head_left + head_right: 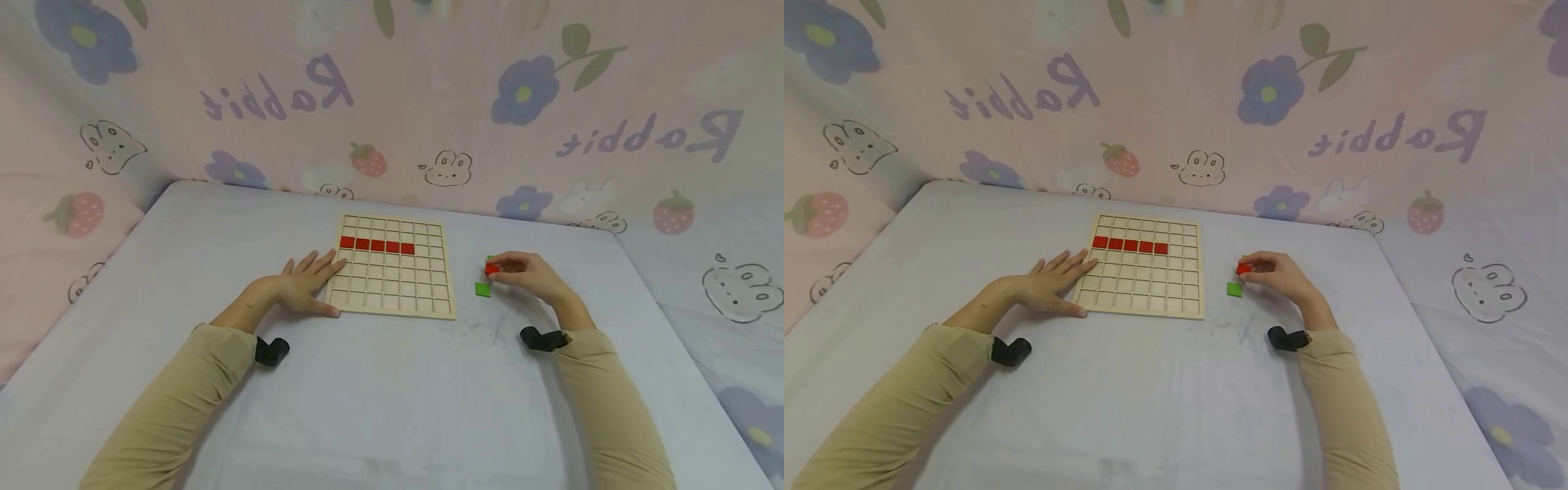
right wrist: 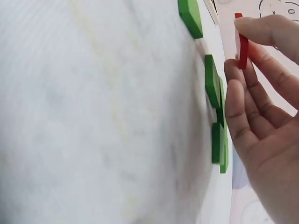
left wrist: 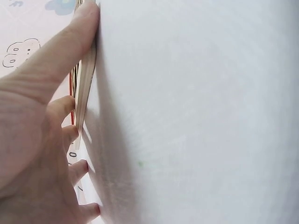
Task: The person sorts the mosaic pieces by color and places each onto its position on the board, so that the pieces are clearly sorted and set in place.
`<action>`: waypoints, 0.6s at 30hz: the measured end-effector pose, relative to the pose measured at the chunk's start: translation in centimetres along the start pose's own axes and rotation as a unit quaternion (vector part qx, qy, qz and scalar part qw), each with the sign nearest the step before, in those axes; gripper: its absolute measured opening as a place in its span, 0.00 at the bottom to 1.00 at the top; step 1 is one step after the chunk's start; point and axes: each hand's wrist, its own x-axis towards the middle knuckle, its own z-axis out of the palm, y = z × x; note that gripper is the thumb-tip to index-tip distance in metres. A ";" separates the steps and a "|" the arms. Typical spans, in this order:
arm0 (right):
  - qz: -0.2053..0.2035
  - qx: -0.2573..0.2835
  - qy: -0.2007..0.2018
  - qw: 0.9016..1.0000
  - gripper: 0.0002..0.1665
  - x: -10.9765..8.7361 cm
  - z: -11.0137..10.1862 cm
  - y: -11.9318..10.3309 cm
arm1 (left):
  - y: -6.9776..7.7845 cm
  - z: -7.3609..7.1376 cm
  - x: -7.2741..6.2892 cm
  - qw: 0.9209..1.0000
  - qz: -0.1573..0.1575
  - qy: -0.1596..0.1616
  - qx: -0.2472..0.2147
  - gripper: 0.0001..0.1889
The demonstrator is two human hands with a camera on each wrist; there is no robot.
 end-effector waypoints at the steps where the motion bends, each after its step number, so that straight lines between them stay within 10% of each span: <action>1: -0.001 0.000 -0.002 1.000 0.28 0.2 0.1 0.0 | 0.0 0.0 0.0 1.000 0.000 0.001 -0.001 0.53; 18: -0.013 0.008 -0.013 1.000 0.26 1.9 1.4 -2.1 | -0.1 0.0 0.1 1.000 -0.003 -0.001 0.009 0.53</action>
